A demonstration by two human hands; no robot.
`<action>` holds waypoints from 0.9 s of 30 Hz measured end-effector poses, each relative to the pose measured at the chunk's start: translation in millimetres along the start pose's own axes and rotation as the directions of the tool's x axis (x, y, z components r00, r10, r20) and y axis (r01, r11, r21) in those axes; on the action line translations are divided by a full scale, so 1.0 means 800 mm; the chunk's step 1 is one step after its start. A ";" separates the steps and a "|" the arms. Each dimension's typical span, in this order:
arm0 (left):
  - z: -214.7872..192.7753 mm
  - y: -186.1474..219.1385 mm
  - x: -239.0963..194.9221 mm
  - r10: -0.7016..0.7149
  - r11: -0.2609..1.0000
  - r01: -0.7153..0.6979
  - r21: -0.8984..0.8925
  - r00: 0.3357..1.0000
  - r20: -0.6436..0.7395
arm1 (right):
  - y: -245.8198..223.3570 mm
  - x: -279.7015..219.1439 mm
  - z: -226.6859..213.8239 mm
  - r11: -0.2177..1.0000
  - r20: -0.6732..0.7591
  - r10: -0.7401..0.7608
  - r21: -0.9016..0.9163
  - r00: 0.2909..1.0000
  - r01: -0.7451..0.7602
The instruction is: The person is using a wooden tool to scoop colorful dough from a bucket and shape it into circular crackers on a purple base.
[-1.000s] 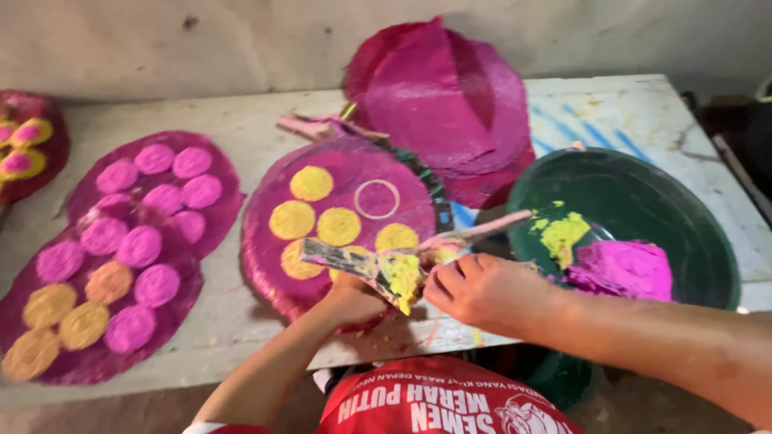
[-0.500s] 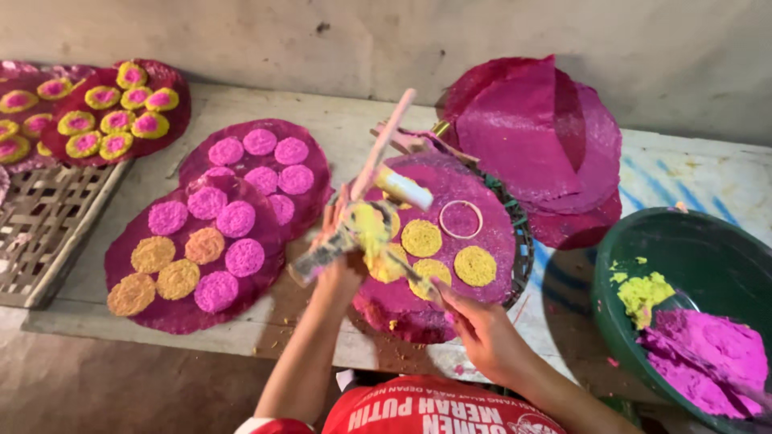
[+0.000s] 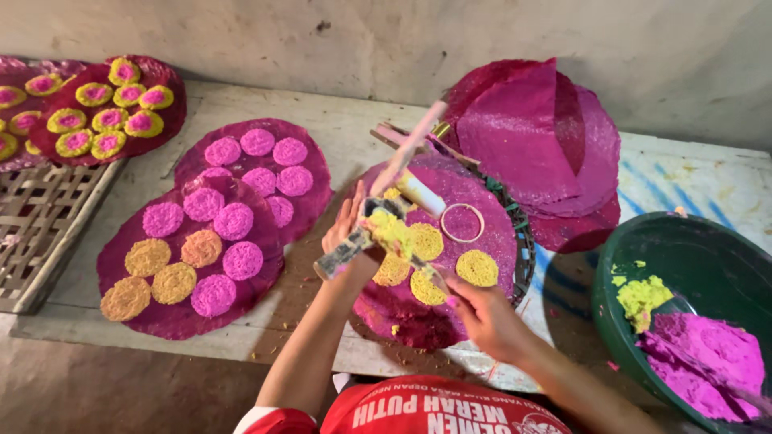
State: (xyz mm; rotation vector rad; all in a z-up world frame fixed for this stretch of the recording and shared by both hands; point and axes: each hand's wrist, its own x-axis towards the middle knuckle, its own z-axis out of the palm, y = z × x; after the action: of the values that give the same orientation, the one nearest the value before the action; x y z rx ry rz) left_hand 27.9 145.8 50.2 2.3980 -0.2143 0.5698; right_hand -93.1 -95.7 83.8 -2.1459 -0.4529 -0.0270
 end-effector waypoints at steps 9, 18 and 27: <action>-0.005 -0.008 0.013 0.157 0.979 -0.171 0.111 0.980 0.123 | 0.021 0.029 -0.083 0.986 0.188 0.146 -0.104 0.971 -0.128; -0.014 0.013 -0.014 0.284 0.958 -0.270 -0.097 0.940 0.189 | -0.086 0.131 -0.103 0.764 0.534 0.362 -0.640 0.764 0.086; -0.050 0.000 -0.053 0.003 0.899 0.183 -0.397 0.906 0.423 | -0.127 0.049 -0.108 0.216 0.616 -0.080 -0.757 0.784 0.617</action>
State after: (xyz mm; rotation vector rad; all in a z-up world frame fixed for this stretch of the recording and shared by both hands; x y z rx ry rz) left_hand -23.6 171.4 58.4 2.0485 -0.3654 -0.0489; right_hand -77.2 -99.8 221.9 -3.1841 -1.6041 -0.0749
